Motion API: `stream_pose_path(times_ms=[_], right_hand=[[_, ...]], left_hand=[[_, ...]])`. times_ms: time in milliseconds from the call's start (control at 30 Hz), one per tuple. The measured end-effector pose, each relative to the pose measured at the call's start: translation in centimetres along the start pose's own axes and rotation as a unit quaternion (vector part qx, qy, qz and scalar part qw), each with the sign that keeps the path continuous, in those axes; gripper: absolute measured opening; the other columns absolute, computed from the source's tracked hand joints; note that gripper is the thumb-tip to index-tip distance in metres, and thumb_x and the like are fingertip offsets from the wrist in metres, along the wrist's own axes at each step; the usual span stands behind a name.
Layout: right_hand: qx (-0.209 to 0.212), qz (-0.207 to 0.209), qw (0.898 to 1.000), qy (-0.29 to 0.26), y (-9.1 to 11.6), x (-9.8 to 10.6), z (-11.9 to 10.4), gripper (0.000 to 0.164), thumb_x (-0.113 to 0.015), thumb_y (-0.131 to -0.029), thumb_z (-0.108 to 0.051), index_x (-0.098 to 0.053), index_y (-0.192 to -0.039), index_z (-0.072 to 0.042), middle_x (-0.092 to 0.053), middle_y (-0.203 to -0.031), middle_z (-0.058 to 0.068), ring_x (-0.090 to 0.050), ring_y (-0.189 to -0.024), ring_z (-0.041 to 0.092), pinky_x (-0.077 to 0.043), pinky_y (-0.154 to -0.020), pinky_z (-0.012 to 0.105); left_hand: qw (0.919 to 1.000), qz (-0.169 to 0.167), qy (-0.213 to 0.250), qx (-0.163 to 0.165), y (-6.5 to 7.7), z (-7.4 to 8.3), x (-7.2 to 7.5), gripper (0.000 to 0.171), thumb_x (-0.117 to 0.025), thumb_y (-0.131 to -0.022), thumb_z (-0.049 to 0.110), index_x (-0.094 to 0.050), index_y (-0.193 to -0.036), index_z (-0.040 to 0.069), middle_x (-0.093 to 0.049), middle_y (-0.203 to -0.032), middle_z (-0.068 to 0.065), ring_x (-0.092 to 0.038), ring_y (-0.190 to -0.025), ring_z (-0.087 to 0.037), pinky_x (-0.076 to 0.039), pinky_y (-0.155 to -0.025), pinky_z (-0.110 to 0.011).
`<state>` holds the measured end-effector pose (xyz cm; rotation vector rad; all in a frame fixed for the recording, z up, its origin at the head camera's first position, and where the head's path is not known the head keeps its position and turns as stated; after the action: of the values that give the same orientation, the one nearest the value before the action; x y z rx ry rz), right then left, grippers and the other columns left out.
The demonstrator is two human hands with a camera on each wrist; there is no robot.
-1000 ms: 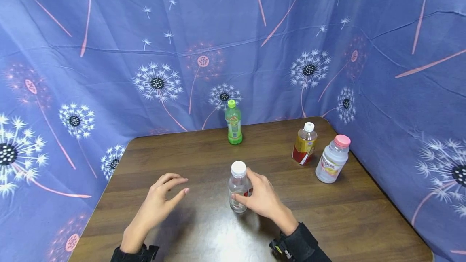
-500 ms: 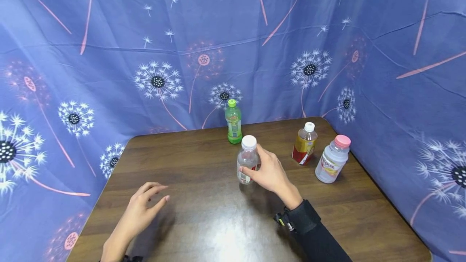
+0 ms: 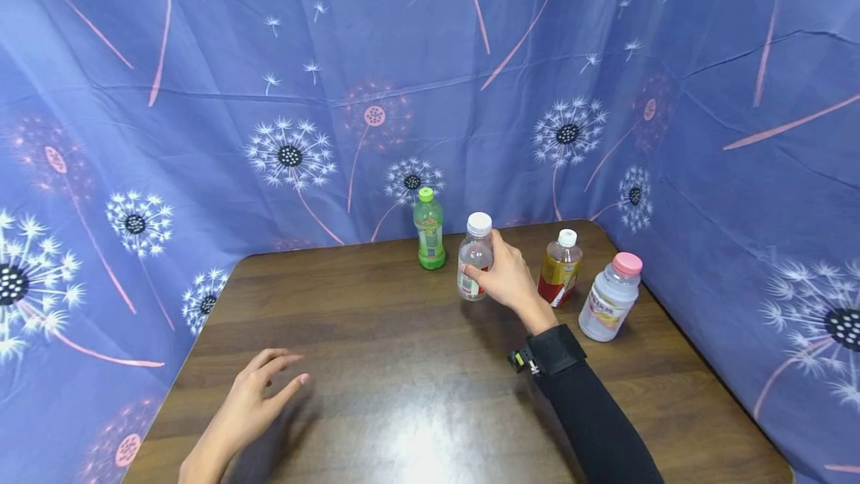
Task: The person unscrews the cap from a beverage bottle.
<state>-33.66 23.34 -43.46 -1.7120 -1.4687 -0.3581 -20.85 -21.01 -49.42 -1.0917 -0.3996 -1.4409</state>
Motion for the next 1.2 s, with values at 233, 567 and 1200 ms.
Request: stream_pose_path(times_ms=[233, 567, 1200], right_hand=[[-0.041, 0.004, 0.999, 0.007, -2.1, -0.2, 2.4, 0.075, -0.079, -0.085, -0.044, -0.042, -0.140, -0.009, -0.064, -0.127, 0.023, -0.065, -0.114, 0.044, -0.054, -0.087, 0.059], [-0.094, 0.023, 0.995, 0.025, -4.0, -1.1, 5.2, 0.079, -0.078, -0.085, -0.044, -0.039, -0.146, -0.010, -0.061, -0.133, 0.024, -0.061, -0.119, 0.047, -0.052, -0.087, 0.063], [-0.142, 0.049, 0.988, 0.038, -4.8, -1.8, 8.5, 0.080, -0.077, -0.085, -0.041, -0.039, -0.142, -0.001, -0.057, -0.134, 0.027, -0.056, -0.124, 0.051, -0.048, -0.098, 0.063]], left_hand=[[1.0000, 0.000, -0.002, -0.002, 0.1, -0.2, 0.0, 0.036, -0.076, -0.092, 0.032, -0.071, -0.121, 0.012, -0.063, -0.121, 0.001, -0.062, -0.115, -0.027, -0.053, -0.093, -0.056], [0.9998, -0.014, -0.006, 0.008, 0.4, -0.7, 0.6, 0.035, -0.074, -0.093, 0.034, -0.070, -0.123, 0.014, -0.062, -0.126, 0.001, -0.063, -0.114, -0.023, -0.058, -0.082, -0.044], [0.9996, 0.019, -0.021, -0.006, 0.7, -0.8, 1.6, 0.032, -0.078, -0.091, 0.025, -0.072, -0.119, 0.013, -0.063, -0.123, 0.001, -0.062, -0.115, -0.025, -0.054, -0.091, -0.051]])
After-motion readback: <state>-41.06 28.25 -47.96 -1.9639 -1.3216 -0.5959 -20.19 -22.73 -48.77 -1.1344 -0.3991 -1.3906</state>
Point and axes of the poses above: each hand's wrist, its own y-axis away from the middle knuckle, its own x-axis out of the back of the hand, z = x × y, the point moved 4 cm from there along -y, towards the middle knuckle
